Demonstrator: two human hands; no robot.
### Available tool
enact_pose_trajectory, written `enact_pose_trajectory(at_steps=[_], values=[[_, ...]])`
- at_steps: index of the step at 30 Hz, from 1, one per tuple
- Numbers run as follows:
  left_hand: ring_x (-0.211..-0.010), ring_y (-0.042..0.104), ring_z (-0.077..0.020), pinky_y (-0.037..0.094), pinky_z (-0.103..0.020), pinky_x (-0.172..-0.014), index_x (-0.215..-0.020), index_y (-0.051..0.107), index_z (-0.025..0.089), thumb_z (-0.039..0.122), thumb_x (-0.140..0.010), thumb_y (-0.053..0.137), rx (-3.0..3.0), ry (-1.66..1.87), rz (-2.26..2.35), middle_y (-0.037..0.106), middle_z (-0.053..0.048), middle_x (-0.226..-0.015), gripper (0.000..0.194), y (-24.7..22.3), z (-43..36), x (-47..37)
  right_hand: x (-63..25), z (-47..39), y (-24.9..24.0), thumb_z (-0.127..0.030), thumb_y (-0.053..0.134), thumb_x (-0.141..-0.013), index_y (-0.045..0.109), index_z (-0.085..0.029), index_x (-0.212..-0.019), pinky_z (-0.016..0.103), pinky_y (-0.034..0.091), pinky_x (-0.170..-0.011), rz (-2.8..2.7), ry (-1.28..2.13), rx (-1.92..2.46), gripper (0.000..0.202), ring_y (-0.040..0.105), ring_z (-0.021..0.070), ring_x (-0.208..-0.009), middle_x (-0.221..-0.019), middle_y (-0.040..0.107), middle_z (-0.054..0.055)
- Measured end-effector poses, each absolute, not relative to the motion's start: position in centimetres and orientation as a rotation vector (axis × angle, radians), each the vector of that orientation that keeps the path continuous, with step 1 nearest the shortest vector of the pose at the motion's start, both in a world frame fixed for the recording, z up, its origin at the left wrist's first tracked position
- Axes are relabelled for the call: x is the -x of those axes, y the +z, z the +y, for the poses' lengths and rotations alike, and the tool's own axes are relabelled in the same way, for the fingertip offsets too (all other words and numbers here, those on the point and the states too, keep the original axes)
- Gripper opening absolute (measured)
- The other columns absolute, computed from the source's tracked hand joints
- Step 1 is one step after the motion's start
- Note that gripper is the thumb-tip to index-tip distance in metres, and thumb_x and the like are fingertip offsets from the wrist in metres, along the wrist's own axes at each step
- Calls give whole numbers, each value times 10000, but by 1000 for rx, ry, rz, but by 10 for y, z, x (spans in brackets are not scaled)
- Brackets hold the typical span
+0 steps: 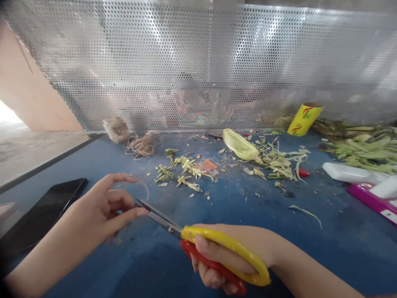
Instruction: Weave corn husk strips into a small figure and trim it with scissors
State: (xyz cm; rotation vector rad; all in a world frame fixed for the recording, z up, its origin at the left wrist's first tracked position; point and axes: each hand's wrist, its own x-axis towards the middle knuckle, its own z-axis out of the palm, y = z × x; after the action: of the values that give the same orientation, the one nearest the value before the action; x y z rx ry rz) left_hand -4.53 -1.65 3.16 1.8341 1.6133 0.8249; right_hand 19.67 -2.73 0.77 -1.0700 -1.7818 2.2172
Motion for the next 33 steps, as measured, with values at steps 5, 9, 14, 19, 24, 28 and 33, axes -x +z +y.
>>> enact_pose_trajectory(at_steps=[5, 9, 14, 19, 24, 28, 33], values=[[-415, 446, -98, 373, -188, -402, -975, 444, 259, 458, -680, 578, -1949, 805, 1751, 489, 90, -499, 380, 32, -22, 40, -196, -27, 9, -797, 322, -624, 440, -134, -785, 115, 273, -345, -1705, 2326, 994, 692, 332, 11, -393, -571, 390, -40], [-466, 509, -104, 421, -193, -425, -1010, 457, 265, 441, -713, 557, -1935, 772, 1653, 542, 57, -617, 359, 31, -25, 42, -197, -25, 5, -817, 301, -602, 437, -132, -745, 115, 275, -326, -1715, 2372, 937, 712, 326, 10, -365, -537, 382, -45], [-604, 591, -120, 512, -222, -545, -1222, 360, 340, 345, -708, 603, -1783, 637, 1362, 584, 18, -841, 569, 30, -25, 53, -203, -23, -9, -755, 317, -683, 445, -133, -766, 100, 269, -307, -1721, 2424, 775, 640, 324, 6, -352, -526, 383, -54], [-589, 555, -108, 510, -187, -508, -1232, 426, 321, 300, -684, 650, -1555, 429, 1207, 569, 24, -724, 592, 33, -23, 59, -208, -22, -25, -719, 306, -728, 458, -128, -760, 85, 278, -287, -1670, 2484, 703, 611, 330, 1, -346, -536, 392, -47], [-529, 558, -104, 470, -149, -398, -1139, 548, 261, 322, -705, 625, -1413, 382, 1180, 634, -10, -719, 445, 35, -20, 60, -210, -22, -28, -717, 288, -736, 455, -130, -751, 88, 278, -281, -1695, 2468, 632, 611, 339, 9, -351, -541, 394, -36], [-635, 652, -180, 535, -216, -463, -1183, 511, 241, 308, -751, 579, -1292, 422, 1104, 689, -42, -706, 443, 34, -16, 64, -209, -23, -16, -706, 321, -736, 436, -132, -863, 101, 287, -322, -1787, 2351, 742, 599, 318, 6, -379, -577, 390, -37], [-688, 680, -243, 536, -218, -392, -1223, 461, 241, 257, -697, 646, -1127, 410, 1065, 704, -47, -719, 558, 35, -16, 61, -208, -27, -7, -689, 343, -743, 421, -134, -906, 122, 264, -346, -1825, 2294, 708, 584, 295, 15, -411, -591, 373, -38]])
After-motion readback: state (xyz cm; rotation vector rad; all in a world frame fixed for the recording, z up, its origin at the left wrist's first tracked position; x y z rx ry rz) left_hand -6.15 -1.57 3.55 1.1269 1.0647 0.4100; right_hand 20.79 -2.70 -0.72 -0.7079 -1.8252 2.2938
